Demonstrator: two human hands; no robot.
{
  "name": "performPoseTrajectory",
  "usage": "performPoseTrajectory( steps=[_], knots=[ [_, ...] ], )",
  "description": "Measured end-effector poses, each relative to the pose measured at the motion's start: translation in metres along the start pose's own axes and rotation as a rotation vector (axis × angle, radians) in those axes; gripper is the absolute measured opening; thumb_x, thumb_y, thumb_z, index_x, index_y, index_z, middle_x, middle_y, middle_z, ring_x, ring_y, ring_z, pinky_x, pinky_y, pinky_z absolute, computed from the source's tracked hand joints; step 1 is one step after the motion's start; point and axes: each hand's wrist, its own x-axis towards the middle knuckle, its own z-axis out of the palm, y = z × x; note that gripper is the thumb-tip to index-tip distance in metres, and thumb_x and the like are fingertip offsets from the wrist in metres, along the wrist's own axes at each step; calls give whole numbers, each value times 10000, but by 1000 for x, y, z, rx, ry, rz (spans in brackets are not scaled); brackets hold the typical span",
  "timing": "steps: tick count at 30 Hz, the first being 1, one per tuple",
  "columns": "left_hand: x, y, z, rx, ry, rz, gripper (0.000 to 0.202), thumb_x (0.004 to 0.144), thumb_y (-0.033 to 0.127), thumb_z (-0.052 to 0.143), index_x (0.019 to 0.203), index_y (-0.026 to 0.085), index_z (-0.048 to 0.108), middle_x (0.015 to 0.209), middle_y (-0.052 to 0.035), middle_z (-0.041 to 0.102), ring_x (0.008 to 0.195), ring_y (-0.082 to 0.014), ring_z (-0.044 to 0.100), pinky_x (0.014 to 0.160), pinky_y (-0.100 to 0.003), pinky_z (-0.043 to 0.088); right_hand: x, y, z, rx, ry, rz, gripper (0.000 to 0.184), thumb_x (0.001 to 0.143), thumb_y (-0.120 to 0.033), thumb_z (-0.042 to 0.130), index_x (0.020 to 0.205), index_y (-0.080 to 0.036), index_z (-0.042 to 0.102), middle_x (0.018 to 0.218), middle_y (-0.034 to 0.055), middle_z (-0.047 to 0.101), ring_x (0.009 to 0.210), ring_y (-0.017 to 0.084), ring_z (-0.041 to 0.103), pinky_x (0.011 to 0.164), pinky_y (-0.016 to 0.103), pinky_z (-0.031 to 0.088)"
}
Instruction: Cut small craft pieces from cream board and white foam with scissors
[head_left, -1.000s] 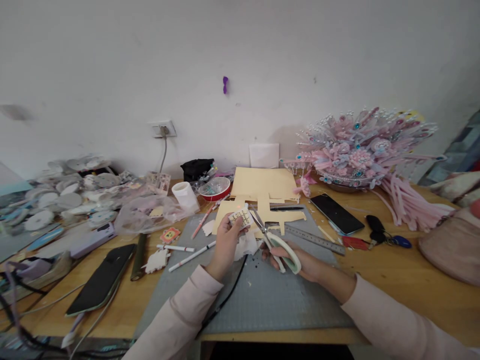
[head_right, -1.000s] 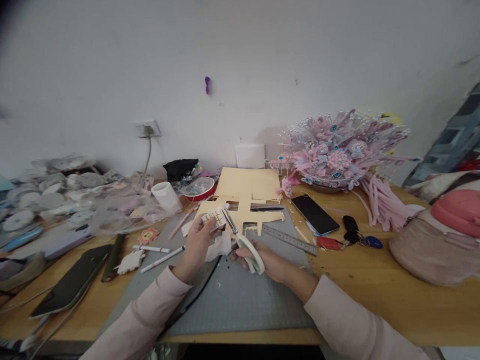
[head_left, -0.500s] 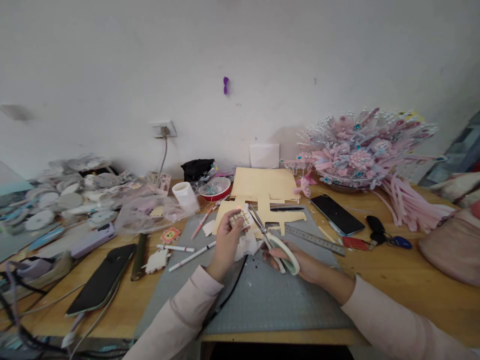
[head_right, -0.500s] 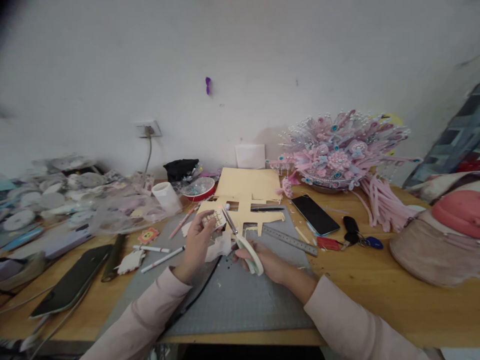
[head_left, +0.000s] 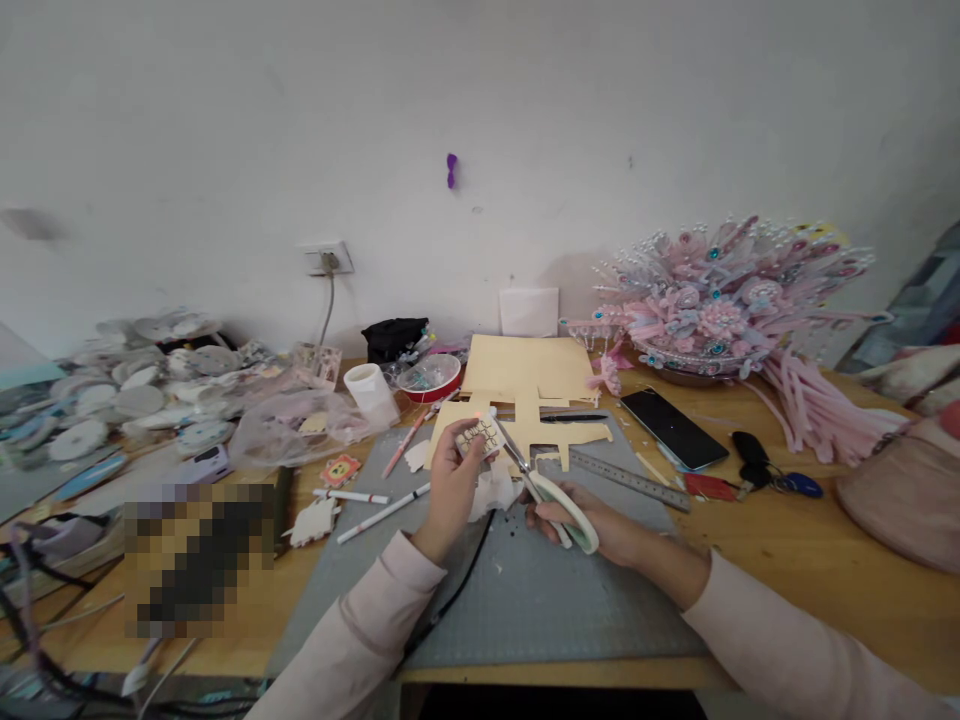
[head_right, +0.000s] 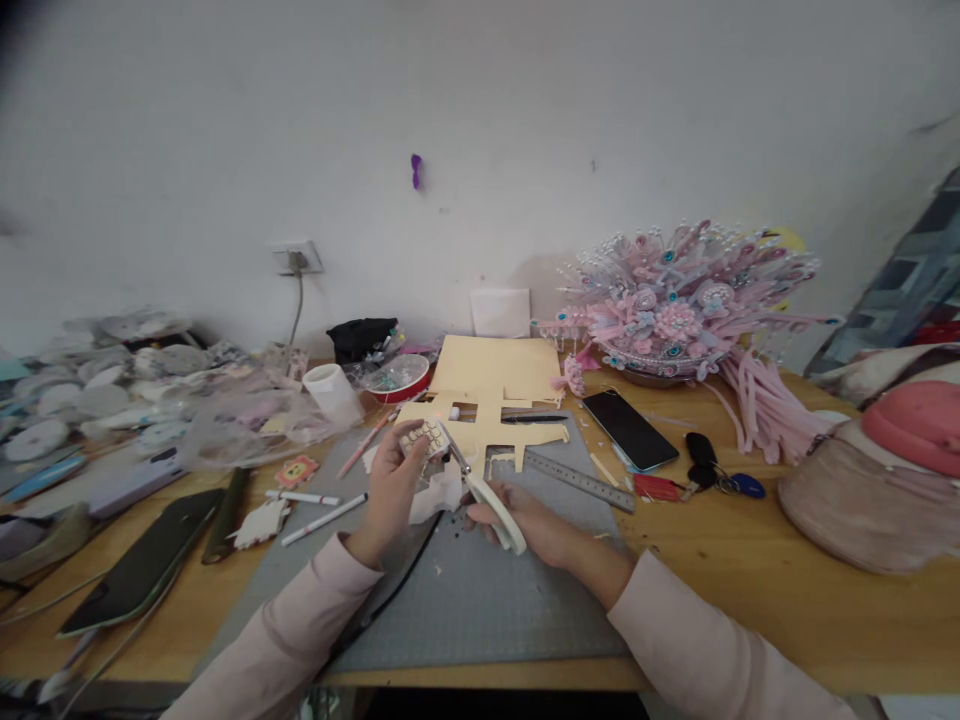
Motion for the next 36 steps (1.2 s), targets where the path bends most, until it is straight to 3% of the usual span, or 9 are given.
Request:
performPoseTrajectory(
  steps=[5,19,30,36],
  knots=[
    [0,1,0,35,-4,24,265,723,327,624,942,187,574,836,-20,601,748,-148,574,590,-232,468,0,-2,0,-53,-10,-10,412,695,-533,654,860,-163,585,644,-28,544,478,60,391,432,183,271],
    [-1,6,0,41,-15,16,253,710,318,635,919,191,573,863,-30,619,752,-151,574,619,-241,474,0,-12,7,-144,41,24,429,652,-552,679,792,-162,566,633,-34,531,480,55,411,434,186,314],
    [0,0,-1,65,16,28,259,721,324,625,939,191,585,815,-15,600,738,-146,567,633,-241,463,-2,-2,2,91,-23,13,413,717,-574,615,798,-170,588,675,-9,570,485,64,438,451,197,288],
    [1,-1,-1,64,11,34,254,731,304,615,953,184,589,801,-15,600,734,-146,571,593,-227,456,1,1,2,31,-8,1,414,703,-565,644,777,-164,573,634,-26,537,477,59,421,442,189,282]
  ],
)
